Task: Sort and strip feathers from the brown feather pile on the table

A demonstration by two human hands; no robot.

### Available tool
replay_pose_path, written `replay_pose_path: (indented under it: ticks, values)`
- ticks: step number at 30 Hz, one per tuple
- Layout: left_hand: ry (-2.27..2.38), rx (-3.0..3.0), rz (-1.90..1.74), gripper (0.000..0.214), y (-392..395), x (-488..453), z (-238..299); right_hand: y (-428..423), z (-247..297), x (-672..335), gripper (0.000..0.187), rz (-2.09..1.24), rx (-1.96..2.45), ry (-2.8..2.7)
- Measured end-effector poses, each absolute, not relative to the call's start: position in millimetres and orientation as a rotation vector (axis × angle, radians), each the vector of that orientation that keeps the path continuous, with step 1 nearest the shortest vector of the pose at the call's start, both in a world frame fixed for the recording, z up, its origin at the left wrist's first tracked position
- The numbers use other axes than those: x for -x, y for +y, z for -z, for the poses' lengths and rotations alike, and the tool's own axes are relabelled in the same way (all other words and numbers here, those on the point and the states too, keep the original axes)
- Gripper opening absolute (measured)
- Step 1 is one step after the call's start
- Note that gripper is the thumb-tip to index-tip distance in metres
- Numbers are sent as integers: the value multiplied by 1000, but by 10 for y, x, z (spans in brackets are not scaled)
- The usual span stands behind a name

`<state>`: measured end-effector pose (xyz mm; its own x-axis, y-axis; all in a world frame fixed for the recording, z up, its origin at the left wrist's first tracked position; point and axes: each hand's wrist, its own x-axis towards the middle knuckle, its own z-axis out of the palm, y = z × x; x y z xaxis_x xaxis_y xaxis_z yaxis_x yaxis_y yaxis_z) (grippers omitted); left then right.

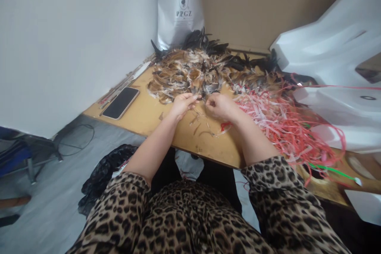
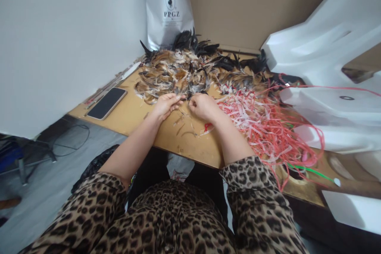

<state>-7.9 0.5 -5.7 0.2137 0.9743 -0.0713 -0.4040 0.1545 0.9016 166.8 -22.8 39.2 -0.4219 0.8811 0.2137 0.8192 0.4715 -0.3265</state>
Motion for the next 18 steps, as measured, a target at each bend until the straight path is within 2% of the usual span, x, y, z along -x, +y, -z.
replay_pose_path:
  ticks: [5, 12, 15, 18]
  values:
    - [761, -938, -1113, 17, -9, 84, 54, -250, -460, -1667, 16, -149, 1371, -2475]
    - [685, -898, -1068, 10, -27, 67, 52, -209, -377, -1666, 15, -276, 1313, -2405]
    - [688, -773, -1128, 4, -3, 73, 32, -151, -340, -1690, 11, -354, 1289, -2118]
    - [678, -605, -1229, 3, 40, 104, 10, -122, -350, -1681, 15, -455, 1268, -1628]
